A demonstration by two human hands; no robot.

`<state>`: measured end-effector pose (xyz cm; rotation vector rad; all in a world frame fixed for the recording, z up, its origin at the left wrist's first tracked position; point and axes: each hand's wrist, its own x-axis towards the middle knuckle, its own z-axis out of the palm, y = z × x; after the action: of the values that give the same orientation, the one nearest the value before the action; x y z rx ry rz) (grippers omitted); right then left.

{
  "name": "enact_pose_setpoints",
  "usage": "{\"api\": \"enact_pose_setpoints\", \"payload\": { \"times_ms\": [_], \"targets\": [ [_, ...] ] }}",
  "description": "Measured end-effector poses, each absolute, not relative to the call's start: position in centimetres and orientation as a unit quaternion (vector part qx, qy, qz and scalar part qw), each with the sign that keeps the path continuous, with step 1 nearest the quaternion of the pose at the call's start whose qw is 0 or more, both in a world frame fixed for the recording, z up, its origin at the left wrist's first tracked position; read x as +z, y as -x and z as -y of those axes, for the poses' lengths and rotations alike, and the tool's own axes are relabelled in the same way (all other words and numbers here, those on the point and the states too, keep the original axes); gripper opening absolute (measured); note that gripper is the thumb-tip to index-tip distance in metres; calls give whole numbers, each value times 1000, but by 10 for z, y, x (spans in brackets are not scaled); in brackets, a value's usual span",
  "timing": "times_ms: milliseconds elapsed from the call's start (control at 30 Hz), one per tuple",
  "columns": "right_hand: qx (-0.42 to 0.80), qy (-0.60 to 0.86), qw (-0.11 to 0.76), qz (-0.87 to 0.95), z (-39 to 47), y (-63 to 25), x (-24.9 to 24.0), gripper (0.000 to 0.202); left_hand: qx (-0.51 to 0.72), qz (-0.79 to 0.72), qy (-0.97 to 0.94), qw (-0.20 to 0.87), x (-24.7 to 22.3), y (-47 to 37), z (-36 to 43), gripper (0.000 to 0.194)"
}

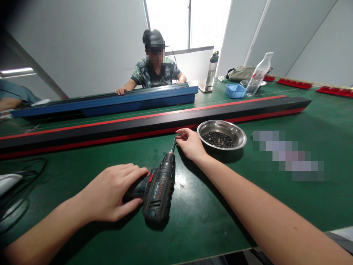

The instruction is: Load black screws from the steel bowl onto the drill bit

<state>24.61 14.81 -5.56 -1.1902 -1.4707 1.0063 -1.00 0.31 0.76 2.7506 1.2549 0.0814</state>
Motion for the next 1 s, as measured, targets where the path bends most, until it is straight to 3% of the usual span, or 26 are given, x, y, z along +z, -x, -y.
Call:
{"api": "enact_pose_setpoints", "payload": {
  "times_ms": [567, 1000],
  "targets": [
    [352, 506, 425, 663, -146, -247, -58, 25, 5, -419, -906, 61, 15, 8, -2, 40],
    [263, 519, 431, 690, -138, -243, -52, 20, 6, -419, -906, 61, 15, 8, -3, 40]
  ]
}}
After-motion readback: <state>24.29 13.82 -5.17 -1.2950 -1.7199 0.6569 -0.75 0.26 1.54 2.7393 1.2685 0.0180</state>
